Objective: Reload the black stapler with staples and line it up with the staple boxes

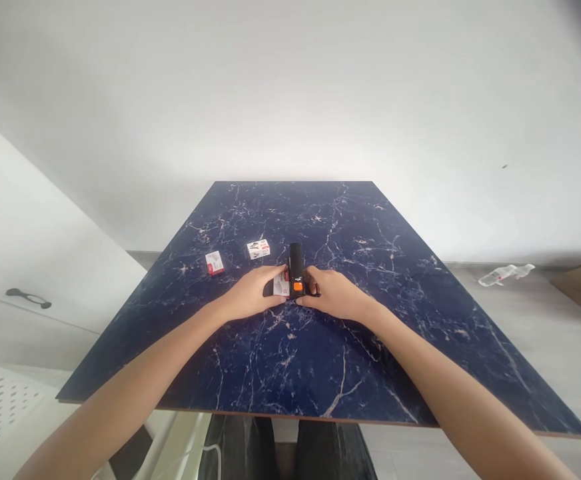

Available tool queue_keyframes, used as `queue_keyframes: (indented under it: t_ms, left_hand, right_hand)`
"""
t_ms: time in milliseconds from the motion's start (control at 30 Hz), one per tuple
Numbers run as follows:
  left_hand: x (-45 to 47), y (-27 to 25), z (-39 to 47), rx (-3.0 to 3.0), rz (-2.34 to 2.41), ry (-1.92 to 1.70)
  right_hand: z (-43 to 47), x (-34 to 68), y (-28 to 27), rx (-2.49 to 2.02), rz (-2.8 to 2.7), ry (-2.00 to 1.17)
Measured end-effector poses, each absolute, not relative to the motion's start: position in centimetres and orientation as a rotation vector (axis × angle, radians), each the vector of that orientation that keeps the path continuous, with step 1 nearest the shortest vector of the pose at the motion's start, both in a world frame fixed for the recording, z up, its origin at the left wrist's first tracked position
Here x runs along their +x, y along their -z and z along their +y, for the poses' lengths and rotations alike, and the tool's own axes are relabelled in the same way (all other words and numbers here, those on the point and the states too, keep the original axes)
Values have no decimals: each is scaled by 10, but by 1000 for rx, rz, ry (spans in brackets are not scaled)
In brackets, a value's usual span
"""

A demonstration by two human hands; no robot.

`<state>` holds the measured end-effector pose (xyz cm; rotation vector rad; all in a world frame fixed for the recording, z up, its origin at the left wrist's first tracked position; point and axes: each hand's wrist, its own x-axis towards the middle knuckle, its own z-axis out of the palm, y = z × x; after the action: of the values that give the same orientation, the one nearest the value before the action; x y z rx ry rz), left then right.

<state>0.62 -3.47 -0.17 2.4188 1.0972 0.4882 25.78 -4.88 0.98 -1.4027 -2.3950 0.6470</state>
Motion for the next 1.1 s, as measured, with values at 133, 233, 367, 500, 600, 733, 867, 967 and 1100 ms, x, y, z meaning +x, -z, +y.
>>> queue_keyframes:
  t_ms: [133, 233, 367, 500, 600, 733, 867, 967, 1100]
  left_hand:
    - [-1, -7, -28, 2512, 1159, -595]
    - [-28, -15, -5, 2477, 1578, -826]
    - [-89, -24, 28, 2125, 2080, -486]
    - [-124, -37, 33, 2104, 1662, -231]
    - [-114, -44, 23, 2217, 1604, -196]
    - [-68, -41, 3, 2294, 1345, -437]
    - [-17, -24, -18, 2440, 1183, -562]
    - [2, -9, -28, 2467, 1108, -579]
    - [-3, -1, -27, 2442, 1124, -533]
  right_hand:
    - [-48, 258, -11, -1437, -2393, -665]
    - [-48, 258, -12, -1449, -2395, -674]
    - [-48, 258, -12, -1454, -2395, -682]
    - [-47, 258, -10, -1447, -2394, -669]
    - [-47, 258, -10, -1431, -2407, -658]
    - [-47, 257, -9, -1419, -2400, -619]
    - [-47, 257, -7, -1389, -2408, -595]
    - [-47, 258, -5, -1360, -2411, -599]
    - [-47, 259, -5, -1360, -2418, -600]
